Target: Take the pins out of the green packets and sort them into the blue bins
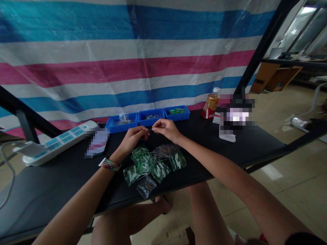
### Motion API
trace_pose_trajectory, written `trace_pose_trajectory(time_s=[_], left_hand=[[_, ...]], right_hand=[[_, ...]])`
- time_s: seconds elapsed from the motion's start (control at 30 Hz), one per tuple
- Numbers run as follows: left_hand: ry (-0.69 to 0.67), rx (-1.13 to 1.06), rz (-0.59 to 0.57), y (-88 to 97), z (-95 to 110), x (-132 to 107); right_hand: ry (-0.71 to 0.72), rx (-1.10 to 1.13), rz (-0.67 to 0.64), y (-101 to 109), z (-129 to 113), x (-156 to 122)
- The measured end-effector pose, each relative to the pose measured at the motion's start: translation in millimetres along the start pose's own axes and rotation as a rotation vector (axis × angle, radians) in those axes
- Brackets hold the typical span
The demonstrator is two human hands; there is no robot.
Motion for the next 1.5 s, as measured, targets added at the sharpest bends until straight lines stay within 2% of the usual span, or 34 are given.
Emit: trace_pose_trajectory(time_s=[0.17, 0.4, 0.57, 0.83, 1.03, 1.3, 1.5], left_hand=[[-0.012, -0.001, 0.057, 4.6, 0.5, 0.3], [-0.040, -0.014, 0.152, 8.6, 1.7, -3.2], [-0.052, -0.010, 0.174, 8.9, 2.5, -4.4], [-0.031, -0.077, 0.143, 12.4, -0.4, -3.4], [-0.007, -0.046, 0.106, 8.5, -1.8, -1.8], [-0.031, 0.016, 0.141, 7.3, 6.5, -4.0], [-0.024, -0.007, 0.120, 6.6, 7.2, -5.0]], right_hand=[[-0.002, -0.007, 0.017, -0.1, 0.0, -1.0], [-0.187, 0.095, 0.030, 2.7, 9.5, -3.3], [-0.260, 0.124, -0.011, -0.7, 14.7, -5.2], [-0.113, 0.135, -0.014, 0.5, 4.1, -5.1], [-0.061, 0.099, -0.013, -1.9, 1.8, -5.4], [-0.157, 0.174, -0.004, 0.6, 8.1, -6.8], [-0.172, 0.221, -0.003, 0.5, 9.5, -6.4]])
Point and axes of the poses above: each hand's wrist, its own x-axis towards the middle knuckle, its own y-axis out of the back of the hand, z = x × y, the point moved 7 cm from there along x, towards the middle knuckle, and after that the axes turned 2 degrees about -y, right-handed, at the moved point
